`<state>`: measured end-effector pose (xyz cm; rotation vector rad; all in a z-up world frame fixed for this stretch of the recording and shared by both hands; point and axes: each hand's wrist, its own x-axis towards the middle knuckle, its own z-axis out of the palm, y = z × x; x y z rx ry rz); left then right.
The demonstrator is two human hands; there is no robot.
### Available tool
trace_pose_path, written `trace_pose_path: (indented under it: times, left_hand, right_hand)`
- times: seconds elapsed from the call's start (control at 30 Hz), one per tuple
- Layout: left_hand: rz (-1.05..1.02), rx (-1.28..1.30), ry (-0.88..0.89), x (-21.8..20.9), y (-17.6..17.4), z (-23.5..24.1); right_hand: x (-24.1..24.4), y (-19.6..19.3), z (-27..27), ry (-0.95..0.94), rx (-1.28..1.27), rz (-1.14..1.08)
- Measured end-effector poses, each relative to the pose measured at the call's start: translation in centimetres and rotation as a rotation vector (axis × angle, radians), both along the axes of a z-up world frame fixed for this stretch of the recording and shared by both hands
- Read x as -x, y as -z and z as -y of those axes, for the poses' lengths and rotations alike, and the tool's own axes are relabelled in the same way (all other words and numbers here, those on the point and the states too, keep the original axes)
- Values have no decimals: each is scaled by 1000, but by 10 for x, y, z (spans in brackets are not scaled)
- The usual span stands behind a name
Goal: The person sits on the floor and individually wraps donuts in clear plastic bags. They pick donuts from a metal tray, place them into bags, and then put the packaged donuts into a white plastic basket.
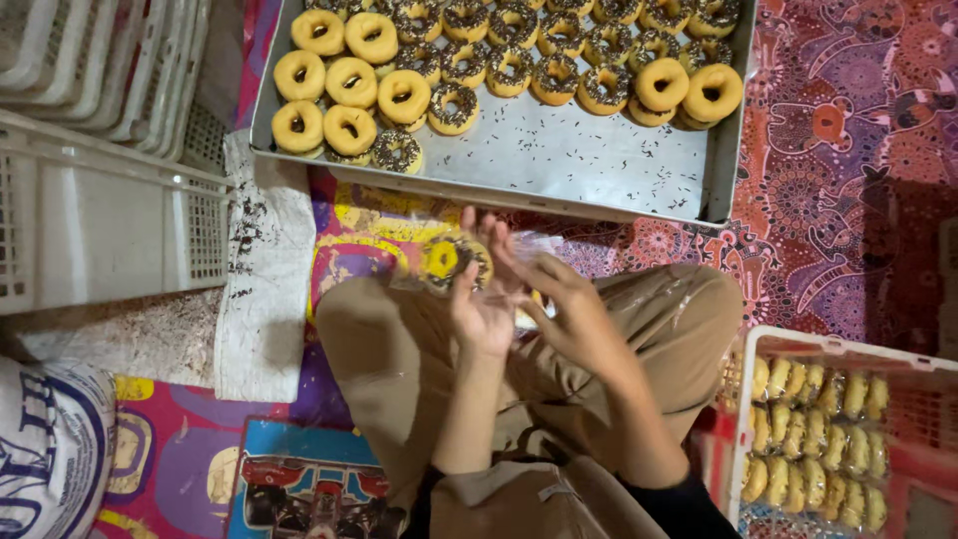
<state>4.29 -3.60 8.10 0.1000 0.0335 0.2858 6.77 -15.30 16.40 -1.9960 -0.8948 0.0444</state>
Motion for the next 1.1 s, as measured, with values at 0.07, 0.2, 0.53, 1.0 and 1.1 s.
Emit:
trace_pose_path:
  times: [0.07,0.2,0.53,1.0,1.1]
  left_hand:
    - [44,-40,98,1,6,1]
    - [-176,-62,110,16,28,6]
    - [-169,-1927,-151,36,-40,-30]
    - [134,-2040,-529,61,-120,-38]
    - [119,-2008,-616,69,-129,-57]
  right_hand:
    - [4,0,6,50,-195,-153]
    - [9,10,13,393,-439,86]
    - [-24,-42,66,-158,-236,-456]
    - [-13,33,51,31,-278,1214]
    - [-37,30,69,461,356,1178]
